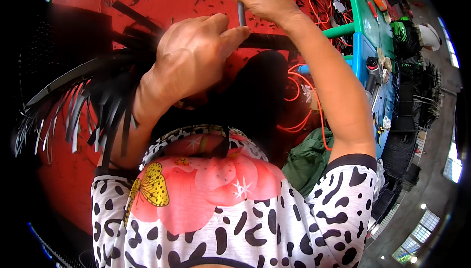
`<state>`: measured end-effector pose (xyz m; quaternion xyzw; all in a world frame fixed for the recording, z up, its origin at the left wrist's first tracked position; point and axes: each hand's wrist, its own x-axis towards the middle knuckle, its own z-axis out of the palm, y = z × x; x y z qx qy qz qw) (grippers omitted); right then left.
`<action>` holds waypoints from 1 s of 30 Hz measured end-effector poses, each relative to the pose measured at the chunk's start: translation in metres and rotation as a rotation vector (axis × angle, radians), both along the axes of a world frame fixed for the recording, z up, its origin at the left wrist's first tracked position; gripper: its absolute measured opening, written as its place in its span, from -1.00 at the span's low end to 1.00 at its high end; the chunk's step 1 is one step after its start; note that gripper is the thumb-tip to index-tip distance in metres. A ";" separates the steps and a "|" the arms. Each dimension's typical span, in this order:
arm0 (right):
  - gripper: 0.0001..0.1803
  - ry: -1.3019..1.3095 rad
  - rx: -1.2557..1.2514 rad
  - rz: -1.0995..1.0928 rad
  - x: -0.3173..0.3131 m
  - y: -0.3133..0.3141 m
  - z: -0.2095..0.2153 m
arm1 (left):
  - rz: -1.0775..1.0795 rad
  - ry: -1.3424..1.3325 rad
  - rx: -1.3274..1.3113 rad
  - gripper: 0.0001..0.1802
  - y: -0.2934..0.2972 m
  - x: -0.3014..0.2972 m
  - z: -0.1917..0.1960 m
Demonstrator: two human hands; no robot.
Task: The person attaches black strips to a plastic mesh panel by hand and using a pneumatic stapler, occasionally using a hammer and pliers to secure or adjust the components.
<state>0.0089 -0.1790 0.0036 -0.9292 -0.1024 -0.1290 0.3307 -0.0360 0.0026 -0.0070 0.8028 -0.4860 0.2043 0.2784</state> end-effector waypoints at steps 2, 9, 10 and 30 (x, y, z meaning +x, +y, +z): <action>-0.79 0.057 0.021 0.107 0.000 -0.013 0.002 | -0.011 0.017 0.017 -0.67 0.000 0.001 0.002; -0.68 0.180 -0.200 0.402 -0.006 -0.044 -0.003 | -0.056 0.110 0.031 -0.65 0.001 0.000 0.010; -0.68 0.178 -0.194 0.405 -0.006 -0.043 0.000 | -0.054 0.111 0.037 -0.65 0.001 0.000 0.012; -0.80 1.012 0.556 0.160 -0.007 -0.021 0.001 | -0.076 0.189 0.068 -0.45 0.003 0.000 0.018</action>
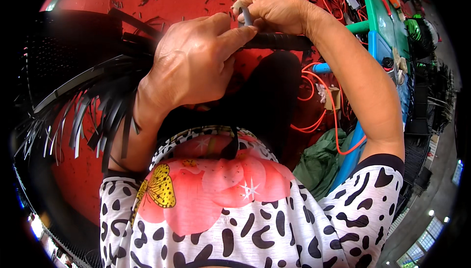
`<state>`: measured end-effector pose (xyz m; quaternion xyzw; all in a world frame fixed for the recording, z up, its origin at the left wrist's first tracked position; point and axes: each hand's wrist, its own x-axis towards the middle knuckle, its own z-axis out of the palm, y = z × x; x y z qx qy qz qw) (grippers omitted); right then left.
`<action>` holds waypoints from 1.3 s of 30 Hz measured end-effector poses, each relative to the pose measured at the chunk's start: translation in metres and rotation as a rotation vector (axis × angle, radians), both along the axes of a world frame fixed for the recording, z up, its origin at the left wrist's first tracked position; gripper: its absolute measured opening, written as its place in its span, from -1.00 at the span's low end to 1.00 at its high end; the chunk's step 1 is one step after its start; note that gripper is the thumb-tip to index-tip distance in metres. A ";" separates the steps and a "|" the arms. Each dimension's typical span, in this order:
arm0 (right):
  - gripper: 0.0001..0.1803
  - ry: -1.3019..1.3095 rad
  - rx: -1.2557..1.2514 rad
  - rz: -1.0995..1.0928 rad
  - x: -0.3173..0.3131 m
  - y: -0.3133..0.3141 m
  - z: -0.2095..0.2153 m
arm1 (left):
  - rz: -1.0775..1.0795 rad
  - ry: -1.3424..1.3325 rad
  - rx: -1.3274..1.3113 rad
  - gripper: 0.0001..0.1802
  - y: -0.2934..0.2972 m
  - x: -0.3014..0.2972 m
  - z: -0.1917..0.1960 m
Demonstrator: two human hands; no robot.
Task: The person attaches black strips to a plastic mesh panel by hand and using a pneumatic stapler, occasionally using a hammer and pliers to secure or adjust the components.
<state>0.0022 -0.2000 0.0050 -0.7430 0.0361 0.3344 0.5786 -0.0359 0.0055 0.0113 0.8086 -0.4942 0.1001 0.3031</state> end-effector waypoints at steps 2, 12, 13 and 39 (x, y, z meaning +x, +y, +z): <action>-0.83 0.041 0.092 -0.003 0.001 -0.002 -0.006 | -0.003 0.002 0.001 -0.45 0.000 0.000 0.001; -0.85 0.069 -0.021 0.001 0.001 0.000 -0.003 | -0.013 0.016 0.013 -0.45 0.001 -0.003 0.001; -0.85 0.088 0.008 0.002 0.003 -0.002 -0.009 | -0.016 0.016 0.015 -0.45 0.001 -0.003 0.001; -0.73 -1.624 -0.609 0.018 -0.090 0.026 -0.001 | 0.025 0.187 -0.009 -0.61 0.001 0.007 -0.002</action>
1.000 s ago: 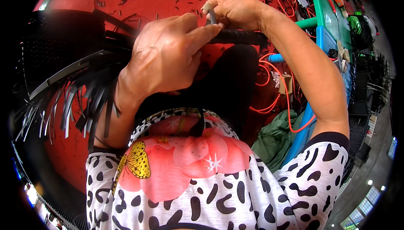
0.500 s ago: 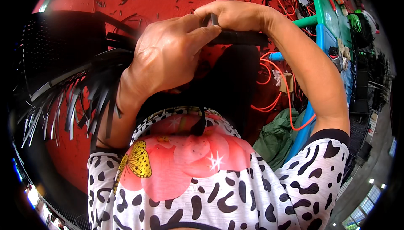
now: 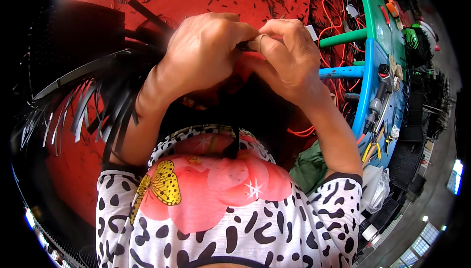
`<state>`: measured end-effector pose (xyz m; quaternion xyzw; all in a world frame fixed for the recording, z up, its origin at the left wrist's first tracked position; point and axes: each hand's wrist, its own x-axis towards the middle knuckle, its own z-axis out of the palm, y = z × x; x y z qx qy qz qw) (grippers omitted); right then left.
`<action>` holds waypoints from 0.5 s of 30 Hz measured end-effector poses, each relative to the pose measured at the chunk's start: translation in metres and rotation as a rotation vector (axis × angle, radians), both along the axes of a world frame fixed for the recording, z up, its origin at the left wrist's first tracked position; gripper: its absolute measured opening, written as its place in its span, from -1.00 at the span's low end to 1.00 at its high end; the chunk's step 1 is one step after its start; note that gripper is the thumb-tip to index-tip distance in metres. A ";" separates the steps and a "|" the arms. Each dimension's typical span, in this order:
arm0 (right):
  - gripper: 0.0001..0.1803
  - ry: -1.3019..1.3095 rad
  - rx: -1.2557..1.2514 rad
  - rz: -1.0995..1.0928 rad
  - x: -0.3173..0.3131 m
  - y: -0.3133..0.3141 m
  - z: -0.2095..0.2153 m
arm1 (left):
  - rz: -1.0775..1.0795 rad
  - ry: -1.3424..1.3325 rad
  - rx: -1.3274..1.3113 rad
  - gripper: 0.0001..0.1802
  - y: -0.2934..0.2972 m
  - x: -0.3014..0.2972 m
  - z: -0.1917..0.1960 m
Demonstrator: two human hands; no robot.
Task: The person attaches black strips to a plastic mesh panel by hand and using a pneumatic stapler, occasionally using a hammer and pliers to secure or adjust the components.
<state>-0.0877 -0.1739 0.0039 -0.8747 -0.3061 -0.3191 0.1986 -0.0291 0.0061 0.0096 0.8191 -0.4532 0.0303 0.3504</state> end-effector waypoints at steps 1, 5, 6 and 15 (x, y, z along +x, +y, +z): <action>-0.75 -0.063 0.000 -0.017 0.002 0.000 -0.006 | 0.003 -0.002 -0.003 -0.61 0.000 0.000 0.000; -0.78 -0.097 -0.005 -0.004 0.000 0.003 -0.004 | 0.002 -0.021 -0.050 -0.64 -0.001 -0.001 0.001; -0.79 -0.091 0.108 0.053 -0.002 0.002 -0.003 | 0.007 -0.030 -0.046 -0.64 -0.001 -0.001 0.002; -0.86 0.426 1.056 0.334 -0.041 0.029 0.022 | 0.020 -0.080 -0.074 -0.62 -0.001 0.000 -0.008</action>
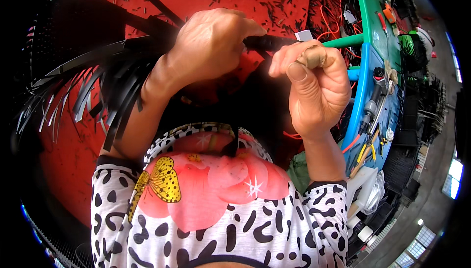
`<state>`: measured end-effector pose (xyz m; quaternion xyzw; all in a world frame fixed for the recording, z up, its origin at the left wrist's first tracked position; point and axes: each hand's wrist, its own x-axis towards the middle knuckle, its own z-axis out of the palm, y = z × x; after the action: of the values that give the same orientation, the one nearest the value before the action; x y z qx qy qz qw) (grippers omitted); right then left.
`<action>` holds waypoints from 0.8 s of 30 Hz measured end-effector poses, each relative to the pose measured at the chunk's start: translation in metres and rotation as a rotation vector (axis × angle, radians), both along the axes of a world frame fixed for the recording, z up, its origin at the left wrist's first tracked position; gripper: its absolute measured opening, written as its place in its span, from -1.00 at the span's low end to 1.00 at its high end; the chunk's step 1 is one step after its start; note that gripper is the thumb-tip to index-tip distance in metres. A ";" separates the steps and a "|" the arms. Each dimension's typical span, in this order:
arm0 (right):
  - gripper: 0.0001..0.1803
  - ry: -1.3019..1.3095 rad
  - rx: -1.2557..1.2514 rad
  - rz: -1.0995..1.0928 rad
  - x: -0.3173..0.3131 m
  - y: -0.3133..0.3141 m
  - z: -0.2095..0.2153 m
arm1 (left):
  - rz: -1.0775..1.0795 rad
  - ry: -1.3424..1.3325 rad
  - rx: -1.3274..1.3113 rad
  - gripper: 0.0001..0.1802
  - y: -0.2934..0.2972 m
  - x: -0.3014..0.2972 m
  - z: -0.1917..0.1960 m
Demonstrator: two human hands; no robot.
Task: The person attaches black strips to a plastic mesh panel by hand and using a pneumatic stapler, occasionally using a hammer and pliers to secure or adjust the components.
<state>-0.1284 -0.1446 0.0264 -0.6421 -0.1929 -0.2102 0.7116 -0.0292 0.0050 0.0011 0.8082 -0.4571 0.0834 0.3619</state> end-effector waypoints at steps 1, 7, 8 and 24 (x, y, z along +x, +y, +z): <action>-0.86 0.002 -0.003 0.000 -0.003 0.000 0.001 | 0.000 0.002 -0.003 -0.62 0.000 -0.001 -0.001; -0.85 0.042 -0.109 -0.129 -0.005 0.001 0.014 | 0.037 -0.020 0.099 -0.68 0.000 -0.011 0.003; -0.85 0.043 -0.111 -0.130 0.000 0.001 0.016 | 0.060 -0.030 0.098 -0.72 0.000 -0.014 0.004; -0.86 0.344 -0.446 -0.215 0.119 -0.014 0.009 | 0.147 -0.094 -0.017 -0.73 -0.006 -0.015 -0.002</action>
<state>-0.0099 -0.1589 0.0352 -0.8254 -0.0416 -0.1248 0.5490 -0.0442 -0.0008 -0.0005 0.8317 -0.4120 0.1515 0.3400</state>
